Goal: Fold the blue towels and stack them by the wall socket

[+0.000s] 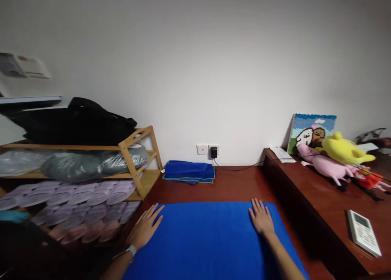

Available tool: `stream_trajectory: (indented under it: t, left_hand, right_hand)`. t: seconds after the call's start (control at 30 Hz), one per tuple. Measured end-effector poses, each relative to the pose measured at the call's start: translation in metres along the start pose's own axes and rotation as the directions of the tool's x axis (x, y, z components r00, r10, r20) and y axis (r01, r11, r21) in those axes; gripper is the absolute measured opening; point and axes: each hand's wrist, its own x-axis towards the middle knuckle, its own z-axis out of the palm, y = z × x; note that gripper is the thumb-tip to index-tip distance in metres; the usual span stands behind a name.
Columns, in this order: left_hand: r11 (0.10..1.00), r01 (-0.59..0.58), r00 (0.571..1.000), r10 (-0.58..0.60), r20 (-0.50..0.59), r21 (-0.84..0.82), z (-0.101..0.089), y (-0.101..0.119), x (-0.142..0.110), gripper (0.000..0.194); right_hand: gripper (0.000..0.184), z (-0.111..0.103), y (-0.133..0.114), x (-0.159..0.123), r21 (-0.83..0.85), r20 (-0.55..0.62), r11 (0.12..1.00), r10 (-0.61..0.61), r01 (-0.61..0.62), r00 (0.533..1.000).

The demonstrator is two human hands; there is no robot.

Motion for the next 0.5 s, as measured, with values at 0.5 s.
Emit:
stream_trajectory:
  t: [0.5]
  left_hand:
    - [0.997,0.001,1.0,-0.001,0.01,0.08,-0.001,0.002,-0.001,0.055]
  right_hand:
    - [0.074,0.008,0.056,0.008,-0.127,0.014,0.983,0.136,-0.133,0.991]
